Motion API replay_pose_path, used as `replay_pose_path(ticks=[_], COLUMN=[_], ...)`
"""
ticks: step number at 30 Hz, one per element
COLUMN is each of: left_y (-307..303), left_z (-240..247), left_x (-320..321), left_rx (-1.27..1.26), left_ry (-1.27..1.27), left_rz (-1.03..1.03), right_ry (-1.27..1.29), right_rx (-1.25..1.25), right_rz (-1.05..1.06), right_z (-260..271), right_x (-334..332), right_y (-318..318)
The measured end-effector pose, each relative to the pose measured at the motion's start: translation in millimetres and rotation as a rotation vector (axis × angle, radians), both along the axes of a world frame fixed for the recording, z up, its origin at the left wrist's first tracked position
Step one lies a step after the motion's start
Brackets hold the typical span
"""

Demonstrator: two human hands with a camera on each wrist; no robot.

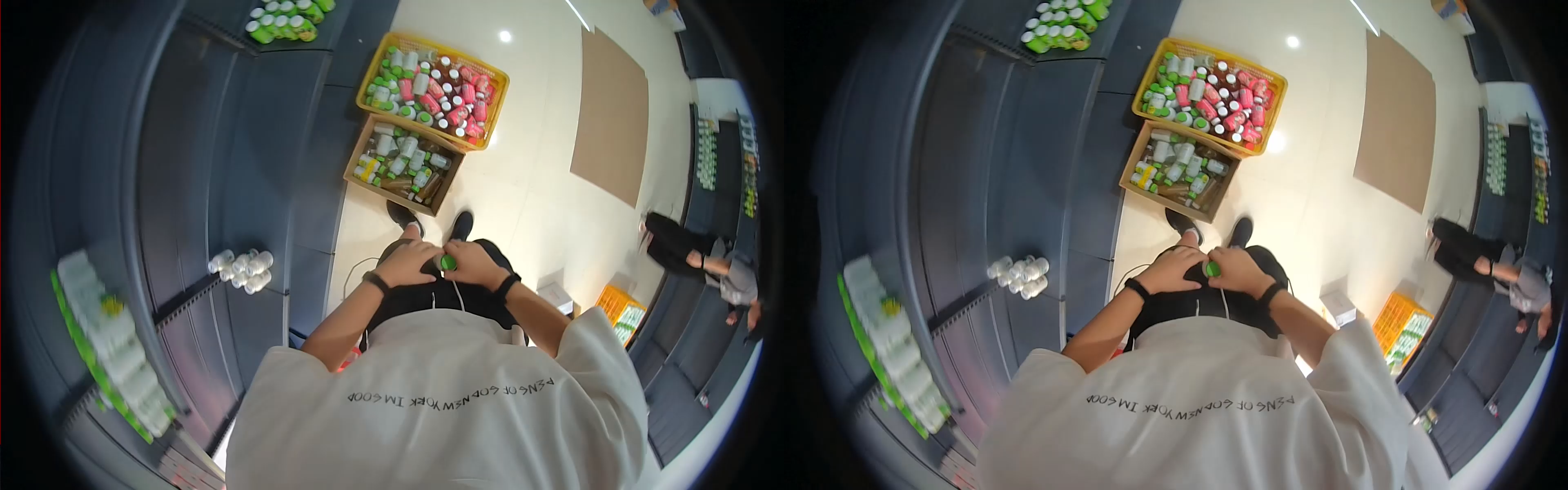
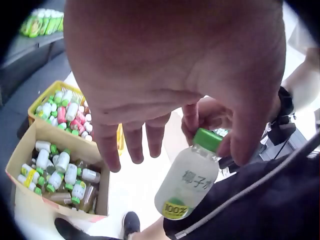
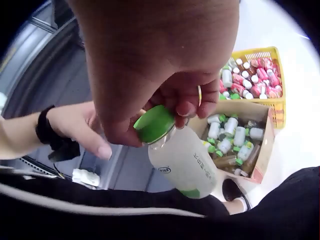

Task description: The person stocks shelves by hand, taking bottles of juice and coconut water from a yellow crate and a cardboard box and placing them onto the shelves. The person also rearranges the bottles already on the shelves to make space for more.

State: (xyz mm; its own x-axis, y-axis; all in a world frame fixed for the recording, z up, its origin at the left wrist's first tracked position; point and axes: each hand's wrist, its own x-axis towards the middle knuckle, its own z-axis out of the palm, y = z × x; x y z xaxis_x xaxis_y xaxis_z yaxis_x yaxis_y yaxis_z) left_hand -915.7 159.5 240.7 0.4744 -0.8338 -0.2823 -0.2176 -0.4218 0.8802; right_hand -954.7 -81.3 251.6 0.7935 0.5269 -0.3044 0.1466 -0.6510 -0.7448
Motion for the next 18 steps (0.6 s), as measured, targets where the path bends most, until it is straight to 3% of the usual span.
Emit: replay_pose_path(ticks=[3,9,11,18], left_y=[7.5,-2.7,-6.2,34.9], left_z=[69.0,155.5,185.4,243.6], left_x=[-41.7,-139.0,-180.9,-279.1], left_rx=[-0.016,-0.079,-0.076,-0.101], left_ry=[-0.118,-0.408,-0.206,-0.352], left_rz=[0.099,0.383,0.590,0.656], right_ry=[-0.047,-0.259,-0.322,-0.528], right_rx=[0.119,0.333,0.390,0.478], right_rz=[0.094,0.000,0.022,0.199], right_z=[63.3,129.3,151.2,243.8], right_x=[-24.6,-81.6,-98.6,-169.3], right_y=[2.7,8.2,12.3,59.9])
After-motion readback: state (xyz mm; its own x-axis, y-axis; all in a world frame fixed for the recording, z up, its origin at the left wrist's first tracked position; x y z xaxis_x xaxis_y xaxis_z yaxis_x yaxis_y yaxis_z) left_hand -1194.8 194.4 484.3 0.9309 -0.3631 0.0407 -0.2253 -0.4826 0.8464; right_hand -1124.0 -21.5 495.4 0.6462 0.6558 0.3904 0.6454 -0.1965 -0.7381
